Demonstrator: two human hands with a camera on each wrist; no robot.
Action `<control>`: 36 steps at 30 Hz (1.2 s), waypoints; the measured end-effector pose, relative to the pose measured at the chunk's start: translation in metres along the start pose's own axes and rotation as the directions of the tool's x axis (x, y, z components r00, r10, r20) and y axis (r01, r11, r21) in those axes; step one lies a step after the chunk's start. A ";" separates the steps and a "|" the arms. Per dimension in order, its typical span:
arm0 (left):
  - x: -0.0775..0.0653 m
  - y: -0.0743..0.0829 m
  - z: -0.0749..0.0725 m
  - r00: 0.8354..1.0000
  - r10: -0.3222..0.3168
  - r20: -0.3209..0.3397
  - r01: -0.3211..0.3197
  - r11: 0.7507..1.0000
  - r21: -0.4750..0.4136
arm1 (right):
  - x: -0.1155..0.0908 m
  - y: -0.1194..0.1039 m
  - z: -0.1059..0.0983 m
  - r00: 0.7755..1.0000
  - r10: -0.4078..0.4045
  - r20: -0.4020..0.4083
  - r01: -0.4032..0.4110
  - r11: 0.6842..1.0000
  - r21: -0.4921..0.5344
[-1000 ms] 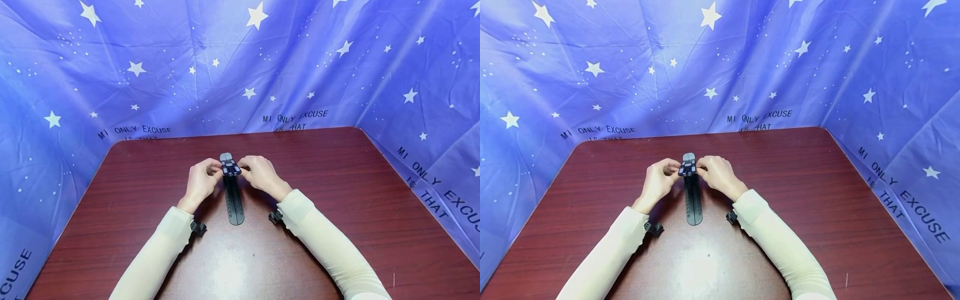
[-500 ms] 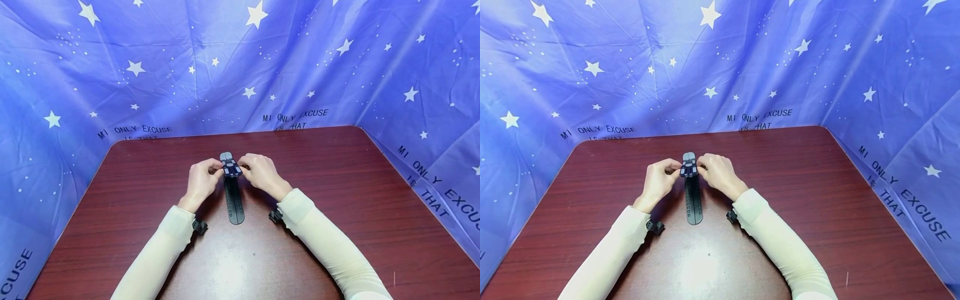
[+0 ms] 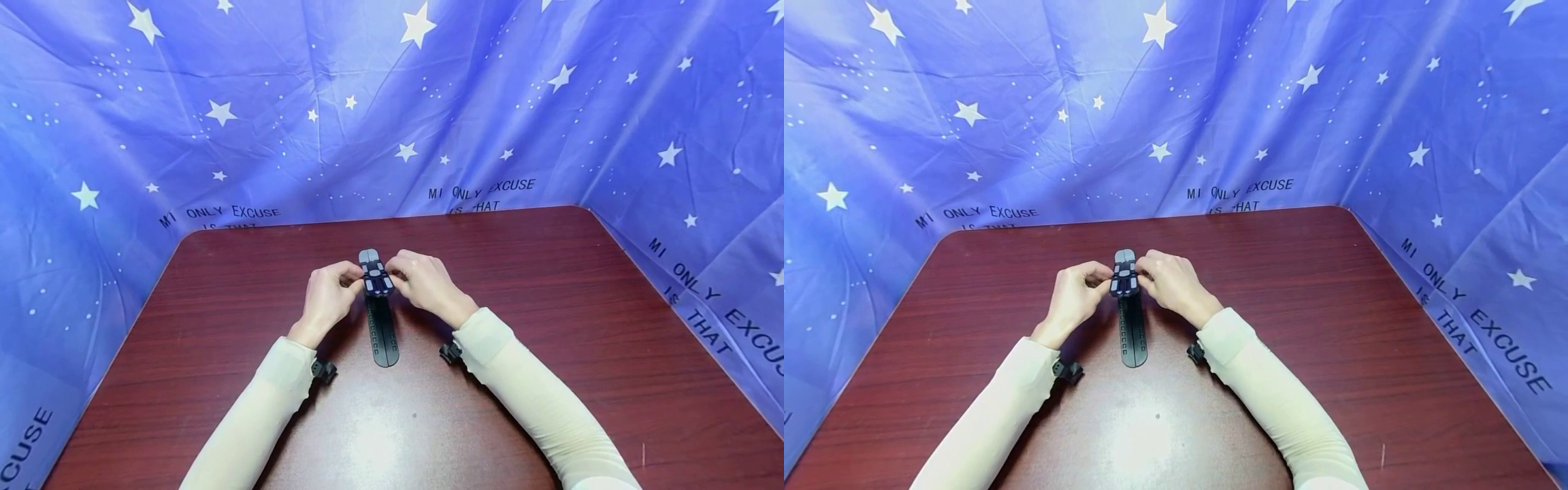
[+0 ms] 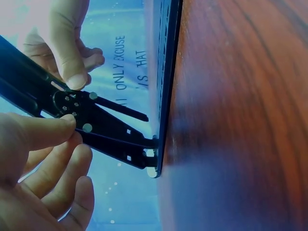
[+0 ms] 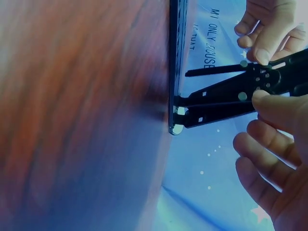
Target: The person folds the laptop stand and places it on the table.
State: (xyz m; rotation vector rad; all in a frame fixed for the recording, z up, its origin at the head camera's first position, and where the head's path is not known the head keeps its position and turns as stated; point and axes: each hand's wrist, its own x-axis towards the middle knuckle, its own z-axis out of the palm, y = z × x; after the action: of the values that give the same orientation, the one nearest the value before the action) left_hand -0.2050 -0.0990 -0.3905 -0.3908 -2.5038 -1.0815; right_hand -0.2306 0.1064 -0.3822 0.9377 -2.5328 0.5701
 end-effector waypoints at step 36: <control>0.010 -0.014 -0.008 0.924 -0.031 0.382 -0.004 0.996 0.089 | 0.003 0.009 0.002 0.950 -0.059 0.308 0.039 0.997 0.069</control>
State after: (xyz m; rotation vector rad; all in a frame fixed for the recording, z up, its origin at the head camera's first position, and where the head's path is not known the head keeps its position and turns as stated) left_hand -0.2173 -0.1132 -0.3893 -0.6123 -2.8874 -0.9697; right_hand -0.2391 0.1101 -0.3840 1.1922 -2.7699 0.5241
